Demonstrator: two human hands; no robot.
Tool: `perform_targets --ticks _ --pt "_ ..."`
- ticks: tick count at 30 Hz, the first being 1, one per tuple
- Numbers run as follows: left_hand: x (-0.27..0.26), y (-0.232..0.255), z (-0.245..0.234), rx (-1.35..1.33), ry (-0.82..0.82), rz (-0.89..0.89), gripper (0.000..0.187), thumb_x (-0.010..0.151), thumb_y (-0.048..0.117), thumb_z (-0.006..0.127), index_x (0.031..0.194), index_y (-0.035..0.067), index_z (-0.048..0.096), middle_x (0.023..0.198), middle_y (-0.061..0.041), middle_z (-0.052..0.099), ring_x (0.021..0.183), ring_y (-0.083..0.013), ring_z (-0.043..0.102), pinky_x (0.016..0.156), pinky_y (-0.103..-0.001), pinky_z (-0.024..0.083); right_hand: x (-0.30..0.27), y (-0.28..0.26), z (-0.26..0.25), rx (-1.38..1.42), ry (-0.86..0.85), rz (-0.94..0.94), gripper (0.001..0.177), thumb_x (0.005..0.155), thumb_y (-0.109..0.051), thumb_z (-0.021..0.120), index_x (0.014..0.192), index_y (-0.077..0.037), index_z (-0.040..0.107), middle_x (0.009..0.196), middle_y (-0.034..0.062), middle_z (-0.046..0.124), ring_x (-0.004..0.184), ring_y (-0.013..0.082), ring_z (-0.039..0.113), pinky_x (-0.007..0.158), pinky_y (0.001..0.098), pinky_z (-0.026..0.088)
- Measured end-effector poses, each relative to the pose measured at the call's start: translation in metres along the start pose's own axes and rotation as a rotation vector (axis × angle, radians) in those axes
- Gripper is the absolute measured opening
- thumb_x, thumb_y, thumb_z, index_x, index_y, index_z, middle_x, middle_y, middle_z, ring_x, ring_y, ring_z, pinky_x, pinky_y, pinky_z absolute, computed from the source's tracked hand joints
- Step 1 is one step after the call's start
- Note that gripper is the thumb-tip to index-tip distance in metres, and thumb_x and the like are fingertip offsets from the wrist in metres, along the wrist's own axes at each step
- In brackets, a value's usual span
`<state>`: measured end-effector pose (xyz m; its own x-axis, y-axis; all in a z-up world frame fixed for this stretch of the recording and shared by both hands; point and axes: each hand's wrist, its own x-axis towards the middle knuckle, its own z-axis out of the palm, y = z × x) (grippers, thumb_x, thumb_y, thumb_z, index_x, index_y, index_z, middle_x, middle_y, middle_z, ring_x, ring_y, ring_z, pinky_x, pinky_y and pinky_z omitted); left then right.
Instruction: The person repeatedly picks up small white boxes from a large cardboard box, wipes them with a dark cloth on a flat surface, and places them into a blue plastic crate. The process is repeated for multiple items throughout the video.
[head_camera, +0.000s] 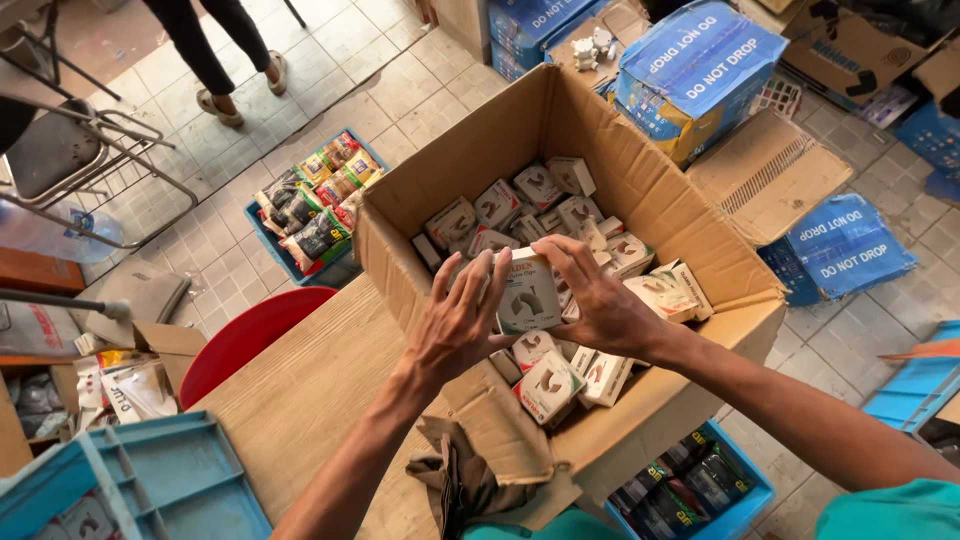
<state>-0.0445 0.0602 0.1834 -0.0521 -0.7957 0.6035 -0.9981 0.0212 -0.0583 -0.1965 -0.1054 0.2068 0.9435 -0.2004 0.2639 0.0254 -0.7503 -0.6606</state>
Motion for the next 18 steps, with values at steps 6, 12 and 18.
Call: perform_targets --ticks 6,12,18 --pt "-0.060 0.019 -0.080 0.024 0.166 -0.061 0.097 0.072 0.064 0.072 0.135 -0.007 0.052 0.122 -0.027 0.059 0.107 -0.0338 0.065 0.099 -0.050 0.048 -0.022 -0.088 0.024 0.110 -0.120 0.061 0.097 0.064 -0.010 0.079 0.149 -0.014 0.033 0.147 0.0119 0.036 0.089 0.0345 0.071 0.075 0.0455 0.063" --pt "-0.191 0.051 -0.140 -0.063 -0.194 -0.392 0.129 0.045 0.039 0.091 0.151 -0.003 0.031 0.132 -0.027 0.050 0.117 -0.0355 0.056 0.108 -0.049 0.037 -0.049 -0.169 0.131 -0.026 -0.284 0.071 0.114 0.053 -0.006 0.084 0.152 -0.011 0.026 0.143 0.0184 0.035 0.106 0.0472 0.062 0.085 0.0553 0.059" --pt "-0.364 0.104 -0.118 -0.203 -0.482 -1.012 0.112 0.055 0.011 0.082 0.153 0.003 0.028 0.140 -0.023 0.043 0.120 -0.0376 0.053 0.108 -0.058 0.034 -0.095 -0.167 0.327 0.156 -0.602 0.133 0.106 0.061 0.000 0.072 0.153 -0.006 0.019 0.147 0.0216 0.027 0.107 0.0560 0.057 0.089 0.0639 0.054"
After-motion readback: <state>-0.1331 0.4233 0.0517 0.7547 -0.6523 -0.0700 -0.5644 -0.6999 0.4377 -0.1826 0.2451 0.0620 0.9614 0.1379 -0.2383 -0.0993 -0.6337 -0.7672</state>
